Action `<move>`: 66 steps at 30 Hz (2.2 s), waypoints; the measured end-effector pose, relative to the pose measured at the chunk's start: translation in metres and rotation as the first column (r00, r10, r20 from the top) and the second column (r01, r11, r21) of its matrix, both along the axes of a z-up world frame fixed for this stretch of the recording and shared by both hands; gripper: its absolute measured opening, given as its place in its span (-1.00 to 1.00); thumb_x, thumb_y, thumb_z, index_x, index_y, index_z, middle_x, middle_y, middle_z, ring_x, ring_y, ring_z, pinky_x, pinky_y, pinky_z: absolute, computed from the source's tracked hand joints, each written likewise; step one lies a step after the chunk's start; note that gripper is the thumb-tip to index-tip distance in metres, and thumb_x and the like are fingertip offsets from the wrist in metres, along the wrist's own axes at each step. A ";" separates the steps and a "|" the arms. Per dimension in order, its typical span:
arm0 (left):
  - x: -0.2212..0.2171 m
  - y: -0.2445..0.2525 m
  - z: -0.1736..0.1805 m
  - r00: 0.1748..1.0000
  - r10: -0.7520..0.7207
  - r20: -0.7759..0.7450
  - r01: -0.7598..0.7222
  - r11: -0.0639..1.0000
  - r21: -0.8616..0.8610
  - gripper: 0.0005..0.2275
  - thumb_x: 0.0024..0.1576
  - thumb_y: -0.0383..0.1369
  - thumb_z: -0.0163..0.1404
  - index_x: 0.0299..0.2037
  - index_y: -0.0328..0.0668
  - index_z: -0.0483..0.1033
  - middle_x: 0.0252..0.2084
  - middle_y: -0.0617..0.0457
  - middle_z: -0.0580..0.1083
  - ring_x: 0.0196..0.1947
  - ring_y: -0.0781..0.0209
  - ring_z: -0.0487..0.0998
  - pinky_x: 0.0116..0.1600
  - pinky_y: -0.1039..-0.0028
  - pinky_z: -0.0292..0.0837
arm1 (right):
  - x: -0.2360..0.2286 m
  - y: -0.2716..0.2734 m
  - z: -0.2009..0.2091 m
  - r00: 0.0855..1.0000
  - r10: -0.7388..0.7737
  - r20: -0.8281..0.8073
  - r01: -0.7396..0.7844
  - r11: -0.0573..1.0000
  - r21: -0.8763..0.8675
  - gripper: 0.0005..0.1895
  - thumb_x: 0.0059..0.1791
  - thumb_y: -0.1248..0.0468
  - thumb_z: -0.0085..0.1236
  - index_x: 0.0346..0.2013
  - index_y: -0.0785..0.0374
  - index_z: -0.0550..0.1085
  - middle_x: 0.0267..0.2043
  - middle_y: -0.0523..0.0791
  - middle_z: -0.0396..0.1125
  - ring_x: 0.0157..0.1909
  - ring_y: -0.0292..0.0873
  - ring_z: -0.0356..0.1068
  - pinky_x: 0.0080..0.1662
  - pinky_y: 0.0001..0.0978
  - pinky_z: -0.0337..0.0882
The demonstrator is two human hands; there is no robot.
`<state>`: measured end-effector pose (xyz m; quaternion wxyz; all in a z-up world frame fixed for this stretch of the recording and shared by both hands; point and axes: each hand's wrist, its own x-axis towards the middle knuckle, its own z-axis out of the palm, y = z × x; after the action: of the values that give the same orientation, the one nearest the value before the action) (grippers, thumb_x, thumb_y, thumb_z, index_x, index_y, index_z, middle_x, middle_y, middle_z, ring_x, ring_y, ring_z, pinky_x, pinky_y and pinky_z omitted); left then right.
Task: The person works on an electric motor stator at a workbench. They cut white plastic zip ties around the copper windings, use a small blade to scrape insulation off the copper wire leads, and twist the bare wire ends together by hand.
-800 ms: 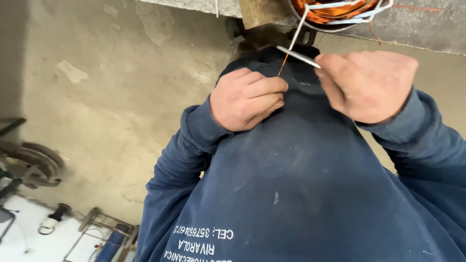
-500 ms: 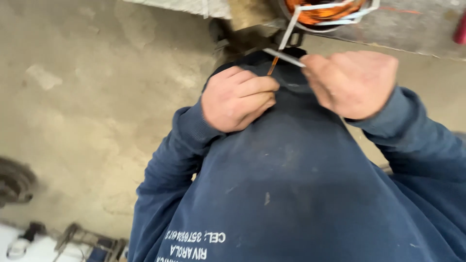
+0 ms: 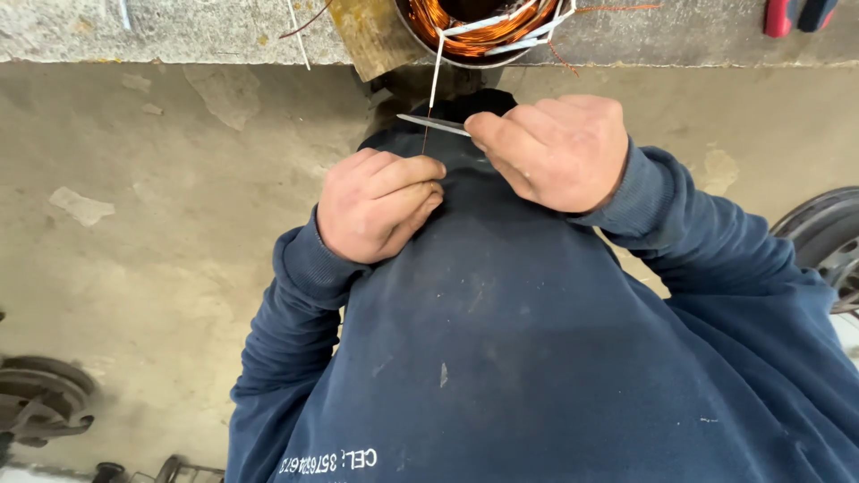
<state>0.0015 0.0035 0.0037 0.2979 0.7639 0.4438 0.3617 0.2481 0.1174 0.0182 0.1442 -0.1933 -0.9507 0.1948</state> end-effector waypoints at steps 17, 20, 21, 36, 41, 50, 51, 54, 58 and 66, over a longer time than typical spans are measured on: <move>0.003 -0.007 -0.006 0.998 0.059 -0.029 -0.057 0.997 0.044 -0.93 0.24 -0.43 0.17 -0.18 -0.21 0.55 -0.05 0.12 0.50 -0.29 0.19 0.49 -0.14 0.36 0.37 | -0.015 0.008 0.026 0.990 0.109 0.084 -0.119 0.985 0.124 -0.77 -0.05 0.33 0.36 -0.12 0.23 0.57 -0.57 -0.17 0.17 -0.58 -0.16 0.23 -0.48 -0.32 0.22; 0.004 -0.007 -0.007 0.997 0.074 -0.029 -0.072 0.996 0.055 -0.93 0.24 -0.42 0.17 -0.18 -0.22 0.55 -0.05 0.12 0.50 -0.29 0.20 0.50 -0.14 0.36 0.37 | -0.014 0.016 0.028 0.983 0.153 0.102 -0.163 0.981 0.102 -0.79 -0.07 0.34 0.32 -0.14 0.23 0.58 -0.59 -0.19 0.19 -0.61 -0.18 0.22 -0.51 -0.33 0.21; 0.005 -0.008 -0.007 0.997 0.075 -0.020 -0.074 0.995 0.063 -0.93 0.25 -0.42 0.17 -0.17 -0.22 0.55 -0.05 0.11 0.50 -0.28 0.20 0.51 -0.14 0.37 0.36 | -0.012 0.020 0.028 0.979 0.166 0.119 -0.175 0.982 0.066 -0.81 -0.06 0.35 0.29 -0.15 0.23 0.58 -0.60 -0.21 0.19 -0.62 -0.19 0.21 -0.52 -0.34 0.19; 0.008 -0.010 -0.004 0.980 0.115 -0.161 -0.092 0.986 0.139 -0.87 0.21 -0.38 0.20 -0.20 -0.24 0.55 -0.08 0.09 0.47 -0.34 0.21 0.42 -0.18 0.37 0.31 | -0.015 0.021 0.049 0.952 0.182 0.247 -0.232 0.954 0.190 -0.76 -0.01 0.29 0.24 -0.06 0.21 0.60 -0.60 -0.20 0.10 -0.62 -0.23 0.18 -0.51 -0.37 0.18; 0.019 -0.014 0.012 0.885 0.137 -0.445 -0.066 0.983 0.171 -0.90 0.18 -0.34 0.06 -0.31 -0.18 0.55 -0.18 0.06 0.43 -0.33 0.18 0.40 -0.22 0.38 0.24 | -0.016 0.019 0.055 0.945 0.202 0.257 -0.236 0.965 0.112 -0.65 -0.09 0.29 0.21 0.00 0.22 0.58 -0.56 -0.18 0.15 -0.58 -0.18 0.22 -0.50 -0.31 0.20; 0.056 0.000 0.019 0.376 0.022 -0.926 0.173 0.980 0.093 -0.76 0.02 -0.30 -0.09 -0.54 -0.31 0.54 -0.52 -0.05 0.35 -0.52 0.10 0.34 -0.45 0.34 0.13 | -0.029 0.021 0.068 0.889 0.229 0.396 -0.290 0.952 0.101 -0.70 -0.07 0.27 0.19 -0.03 0.18 0.51 -0.54 -0.20 0.15 -0.54 -0.19 0.29 -0.49 -0.31 0.24; 0.060 0.001 0.018 0.307 0.037 -0.951 0.203 0.974 0.104 -0.77 0.00 -0.34 -0.11 -0.55 -0.34 0.54 -0.56 -0.09 0.35 -0.58 0.09 0.32 -0.52 0.34 0.08 | -0.030 0.023 0.068 0.880 0.228 0.416 -0.288 0.953 0.088 -0.74 -0.06 0.28 0.18 -0.08 0.17 0.50 -0.56 -0.21 0.14 -0.56 -0.20 0.29 -0.50 -0.32 0.24; 0.061 0.002 0.021 0.180 0.025 -0.983 0.252 0.965 0.071 -0.79 -0.01 -0.40 -0.11 -0.53 -0.41 0.53 -0.56 -0.10 0.34 -0.63 0.12 0.26 -0.54 0.33 0.01 | -0.031 0.018 0.070 0.865 0.226 0.448 -0.292 0.953 0.082 -0.76 -0.05 0.26 0.18 -0.08 0.17 0.51 -0.56 -0.20 0.14 -0.57 -0.19 0.28 -0.52 -0.30 0.22; 0.058 0.004 0.022 0.190 -0.006 -0.982 0.287 0.957 0.049 -0.79 0.01 -0.40 -0.10 -0.53 -0.42 0.52 -0.56 -0.06 0.32 -0.62 0.14 0.25 -0.53 0.33 0.03 | -0.039 0.017 0.072 0.887 0.223 0.404 -0.295 0.947 0.126 -0.69 -0.13 0.26 0.17 -0.09 0.18 0.51 -0.58 -0.18 0.15 -0.60 -0.19 0.28 -0.55 -0.32 0.23; 0.050 -0.002 0.023 0.318 0.105 -0.942 0.194 0.966 0.173 -0.75 0.06 -0.33 -0.09 -0.47 -0.38 0.57 -0.47 -0.10 0.37 -0.52 0.12 0.30 -0.44 0.36 0.10 | -0.045 0.022 0.071 0.900 0.213 0.381 -0.263 0.961 0.083 -0.80 -0.07 0.27 0.19 -0.15 0.17 0.50 -0.60 -0.21 0.18 -0.58 -0.19 0.33 -0.54 -0.33 0.24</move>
<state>0.0520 0.0016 0.0267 -0.1079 0.8737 0.4621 -0.1070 0.2035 0.1396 0.0893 -0.0491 -0.0984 -0.9881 0.1075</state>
